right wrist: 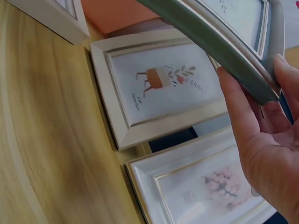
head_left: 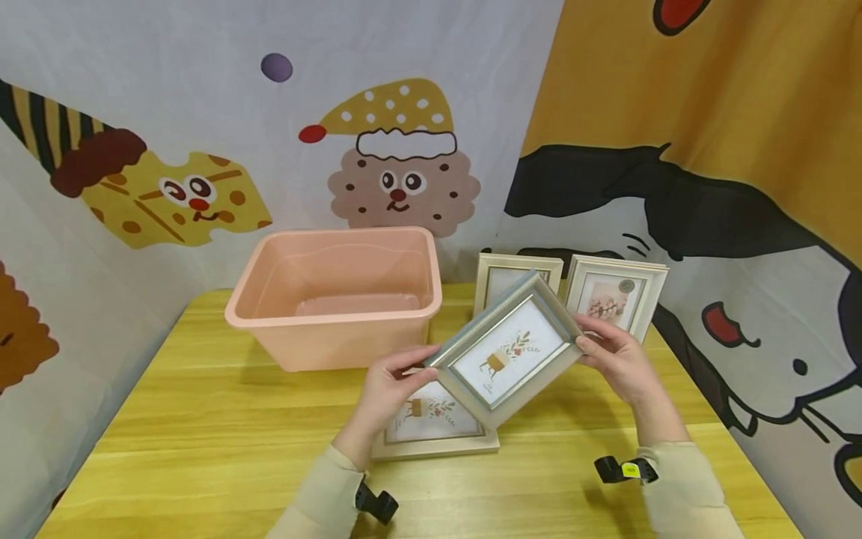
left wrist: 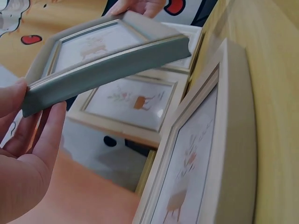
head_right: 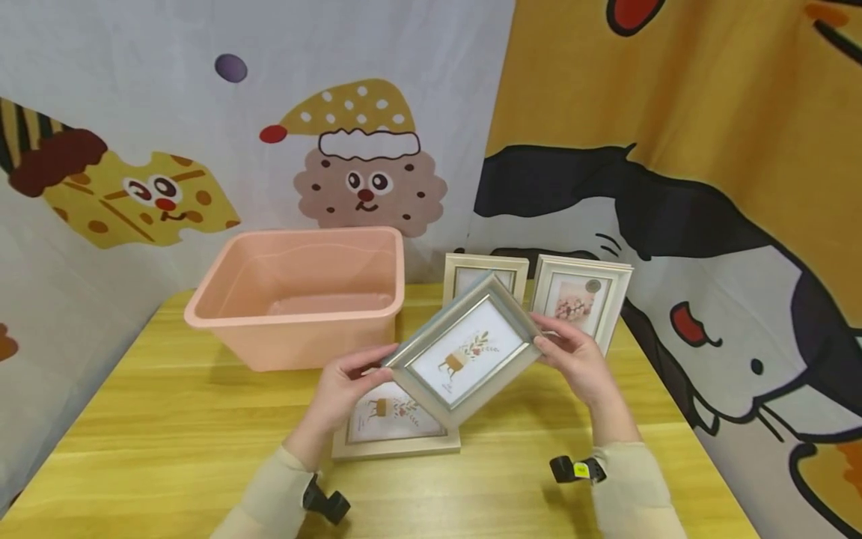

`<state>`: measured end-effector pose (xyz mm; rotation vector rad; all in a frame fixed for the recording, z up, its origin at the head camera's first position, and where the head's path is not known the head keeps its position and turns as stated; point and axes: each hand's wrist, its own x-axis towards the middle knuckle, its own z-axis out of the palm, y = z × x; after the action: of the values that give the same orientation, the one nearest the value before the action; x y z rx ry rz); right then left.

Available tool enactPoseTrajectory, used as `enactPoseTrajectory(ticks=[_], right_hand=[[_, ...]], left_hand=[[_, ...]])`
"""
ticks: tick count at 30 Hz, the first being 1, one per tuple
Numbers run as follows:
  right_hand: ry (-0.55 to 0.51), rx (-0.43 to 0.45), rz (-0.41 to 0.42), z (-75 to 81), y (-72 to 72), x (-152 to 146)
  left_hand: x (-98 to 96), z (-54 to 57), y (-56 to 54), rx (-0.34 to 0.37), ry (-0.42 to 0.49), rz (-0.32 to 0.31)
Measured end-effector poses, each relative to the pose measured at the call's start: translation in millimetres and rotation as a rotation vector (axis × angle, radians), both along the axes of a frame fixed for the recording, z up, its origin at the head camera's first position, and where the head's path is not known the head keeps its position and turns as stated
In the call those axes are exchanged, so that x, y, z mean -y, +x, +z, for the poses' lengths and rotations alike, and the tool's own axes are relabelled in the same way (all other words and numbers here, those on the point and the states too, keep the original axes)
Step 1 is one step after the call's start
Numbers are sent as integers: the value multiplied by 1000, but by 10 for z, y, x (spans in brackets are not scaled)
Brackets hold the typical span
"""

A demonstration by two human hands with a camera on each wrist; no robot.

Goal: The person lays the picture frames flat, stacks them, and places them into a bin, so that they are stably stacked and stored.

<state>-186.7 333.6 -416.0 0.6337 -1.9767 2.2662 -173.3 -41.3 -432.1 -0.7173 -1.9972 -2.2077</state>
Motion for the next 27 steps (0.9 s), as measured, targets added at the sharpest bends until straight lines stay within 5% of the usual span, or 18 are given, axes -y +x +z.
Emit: enactPoseTrajectory(ticks=[8, 16, 27], right_hand=[[209, 29, -22, 20, -6, 145], [367, -12, -14, -11, 9, 282], [456, 37, 99, -69, 66, 508]], left_hand=[[229, 40, -25, 116, 12, 3], [443, 22, -53, 151, 23, 9], [638, 28, -119, 242, 62, 119]])
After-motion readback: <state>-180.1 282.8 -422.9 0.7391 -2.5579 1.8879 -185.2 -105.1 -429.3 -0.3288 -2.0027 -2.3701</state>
